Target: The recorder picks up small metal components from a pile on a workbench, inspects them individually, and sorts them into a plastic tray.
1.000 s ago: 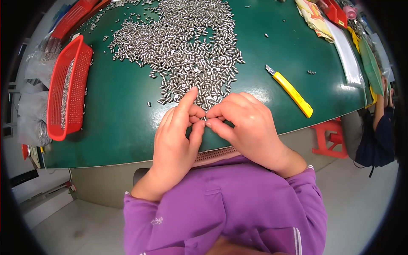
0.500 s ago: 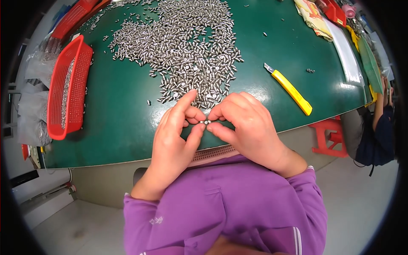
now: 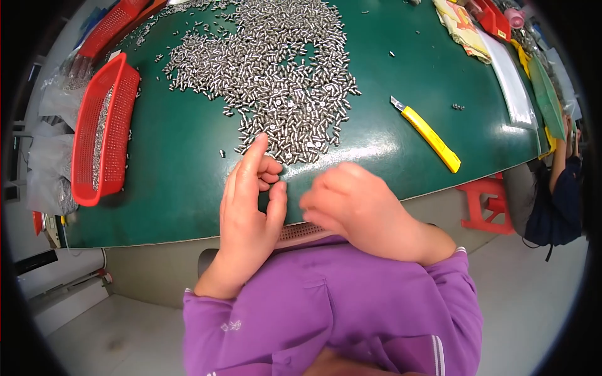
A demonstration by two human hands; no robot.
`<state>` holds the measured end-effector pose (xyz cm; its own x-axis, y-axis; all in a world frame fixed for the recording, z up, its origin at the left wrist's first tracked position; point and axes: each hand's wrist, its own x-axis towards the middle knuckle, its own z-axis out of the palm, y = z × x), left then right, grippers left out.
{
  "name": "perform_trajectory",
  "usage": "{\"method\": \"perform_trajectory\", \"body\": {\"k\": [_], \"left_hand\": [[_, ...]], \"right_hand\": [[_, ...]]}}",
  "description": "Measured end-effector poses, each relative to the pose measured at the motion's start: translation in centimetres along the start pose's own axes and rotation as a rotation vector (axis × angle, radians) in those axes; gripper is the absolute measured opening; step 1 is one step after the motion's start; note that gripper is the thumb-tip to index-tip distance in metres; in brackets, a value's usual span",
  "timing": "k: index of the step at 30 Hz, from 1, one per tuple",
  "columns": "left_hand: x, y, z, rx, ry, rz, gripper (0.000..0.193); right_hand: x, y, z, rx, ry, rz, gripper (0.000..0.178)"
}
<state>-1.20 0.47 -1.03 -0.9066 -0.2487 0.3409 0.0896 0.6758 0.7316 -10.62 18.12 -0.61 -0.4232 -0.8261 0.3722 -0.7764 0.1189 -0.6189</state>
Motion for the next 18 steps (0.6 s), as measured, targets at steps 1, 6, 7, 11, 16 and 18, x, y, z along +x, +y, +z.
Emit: {"method": "perform_trajectory", "body": {"k": [1, 6, 7, 11, 16, 18], "left_hand": [[-0.1, 0.0, 0.0, 0.037, -0.012, 0.012, 0.073], [0.8, 0.5, 0.8, 0.040, -0.031, 0.087, 0.075], [1.1, 0.6, 1.1, 0.038, -0.031, 0.089, 0.075], [1.6, 0.8, 1.8, 0.044, -0.039, 0.132, 0.071], [1.8, 0.7, 1.8, 0.018, -0.062, 0.113, 0.069], [1.7, 0.6, 1.8, 0.012, -0.054, 0.111, 0.069]], "right_hand": [[-0.5, -0.1, -0.1, 0.062, -0.054, -0.048, 0.018], [-0.3, -0.6, -1.5, 0.035, -0.030, -0.016, 0.021], [0.2, -0.2, -1.6, -0.039, 0.027, 0.036, 0.022], [1.3, 1.4, -1.1, -0.200, 0.215, 0.084, 0.018], [1.5, 1.3, -1.1, -0.223, 0.198, 0.083, 0.013], [1.4, 1.2, -1.0, -0.227, 0.186, 0.139, 0.014]]}}
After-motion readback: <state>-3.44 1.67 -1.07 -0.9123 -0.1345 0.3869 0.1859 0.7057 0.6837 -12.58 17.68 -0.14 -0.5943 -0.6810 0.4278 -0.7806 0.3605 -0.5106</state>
